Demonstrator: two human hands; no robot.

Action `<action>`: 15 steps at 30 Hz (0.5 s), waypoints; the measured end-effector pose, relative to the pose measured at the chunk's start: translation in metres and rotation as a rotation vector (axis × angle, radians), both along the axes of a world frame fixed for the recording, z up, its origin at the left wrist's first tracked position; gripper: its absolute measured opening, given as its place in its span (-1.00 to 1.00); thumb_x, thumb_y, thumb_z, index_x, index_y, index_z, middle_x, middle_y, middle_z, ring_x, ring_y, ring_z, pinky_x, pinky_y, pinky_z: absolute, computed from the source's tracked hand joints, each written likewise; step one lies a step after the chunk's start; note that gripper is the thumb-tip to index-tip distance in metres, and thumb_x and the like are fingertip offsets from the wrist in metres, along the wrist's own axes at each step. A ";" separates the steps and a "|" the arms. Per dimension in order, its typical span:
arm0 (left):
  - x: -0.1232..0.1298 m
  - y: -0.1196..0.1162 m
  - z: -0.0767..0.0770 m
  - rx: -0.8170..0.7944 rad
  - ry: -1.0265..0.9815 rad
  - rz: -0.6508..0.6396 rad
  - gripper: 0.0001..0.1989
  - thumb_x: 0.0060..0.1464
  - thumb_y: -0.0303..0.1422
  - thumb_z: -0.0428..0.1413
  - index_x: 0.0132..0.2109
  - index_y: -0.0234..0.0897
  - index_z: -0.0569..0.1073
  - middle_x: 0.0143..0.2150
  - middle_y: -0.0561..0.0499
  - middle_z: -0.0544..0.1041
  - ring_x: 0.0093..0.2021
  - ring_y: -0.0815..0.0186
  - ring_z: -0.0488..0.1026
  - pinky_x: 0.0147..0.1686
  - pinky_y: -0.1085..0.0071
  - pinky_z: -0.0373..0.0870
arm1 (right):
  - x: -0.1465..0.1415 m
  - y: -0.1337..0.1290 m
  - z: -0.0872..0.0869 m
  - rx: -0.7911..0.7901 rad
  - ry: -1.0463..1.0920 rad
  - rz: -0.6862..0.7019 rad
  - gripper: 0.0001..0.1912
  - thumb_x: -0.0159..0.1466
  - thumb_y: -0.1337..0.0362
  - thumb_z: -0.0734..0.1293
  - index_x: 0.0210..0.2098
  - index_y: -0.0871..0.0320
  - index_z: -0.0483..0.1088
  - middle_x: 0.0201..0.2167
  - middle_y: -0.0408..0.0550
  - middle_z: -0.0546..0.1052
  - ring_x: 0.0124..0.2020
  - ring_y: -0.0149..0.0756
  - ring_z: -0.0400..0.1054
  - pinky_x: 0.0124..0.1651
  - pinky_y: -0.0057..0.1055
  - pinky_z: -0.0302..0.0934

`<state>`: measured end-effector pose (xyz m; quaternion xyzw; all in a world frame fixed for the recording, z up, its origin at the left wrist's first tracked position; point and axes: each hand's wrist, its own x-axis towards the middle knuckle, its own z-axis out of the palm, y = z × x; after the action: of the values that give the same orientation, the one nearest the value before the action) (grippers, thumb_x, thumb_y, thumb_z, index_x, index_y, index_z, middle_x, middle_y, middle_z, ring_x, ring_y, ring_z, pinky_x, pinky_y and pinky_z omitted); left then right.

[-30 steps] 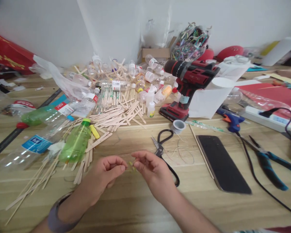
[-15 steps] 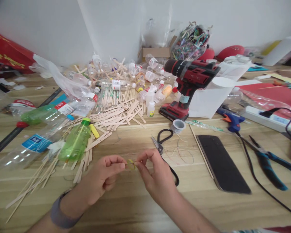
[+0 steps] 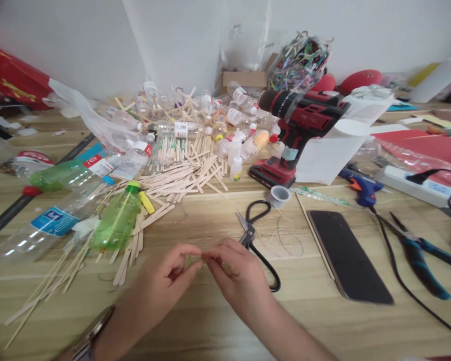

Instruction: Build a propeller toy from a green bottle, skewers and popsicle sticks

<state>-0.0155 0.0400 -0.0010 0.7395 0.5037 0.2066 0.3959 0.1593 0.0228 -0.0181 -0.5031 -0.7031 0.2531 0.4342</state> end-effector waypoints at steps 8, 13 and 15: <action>0.002 0.001 0.004 -0.003 0.080 0.013 -0.75 0.17 -0.32 0.03 -0.11 -0.13 0.58 -0.44 0.03 0.58 -0.50 0.30 0.41 -0.47 0.43 0.16 | -0.001 -0.001 -0.002 0.095 -0.140 0.017 -0.84 0.29 0.41 0.23 -0.37 0.07 0.38 -0.48 -0.13 0.50 -0.41 -0.30 0.42 -0.35 -0.41 0.28; -0.001 -0.002 0.004 0.226 0.212 -0.052 -0.67 0.07 -0.44 0.04 -0.04 -0.21 0.55 -0.42 -0.02 0.61 -0.49 0.25 0.47 -0.46 0.40 0.24 | 0.000 -0.002 -0.005 0.032 -0.150 -0.073 -0.89 0.25 0.38 0.25 -0.38 0.06 0.34 -0.51 -0.16 0.47 -0.46 -0.30 0.41 -0.36 -0.41 0.29; -0.003 -0.002 0.001 0.333 0.287 -0.062 -0.64 0.07 -0.50 -0.02 -0.05 -0.24 0.55 -0.35 -0.07 0.64 -0.41 0.18 0.52 -0.41 0.35 0.31 | 0.001 -0.002 -0.006 0.021 -0.140 -0.092 -0.91 0.25 0.37 0.26 -0.36 0.06 0.37 -0.51 -0.15 0.49 -0.45 -0.29 0.41 -0.36 -0.41 0.30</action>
<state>-0.0181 0.0376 0.0004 0.8316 0.4908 0.1672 0.1989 0.1598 0.0211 -0.0246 -0.5469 -0.7104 0.1897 0.4003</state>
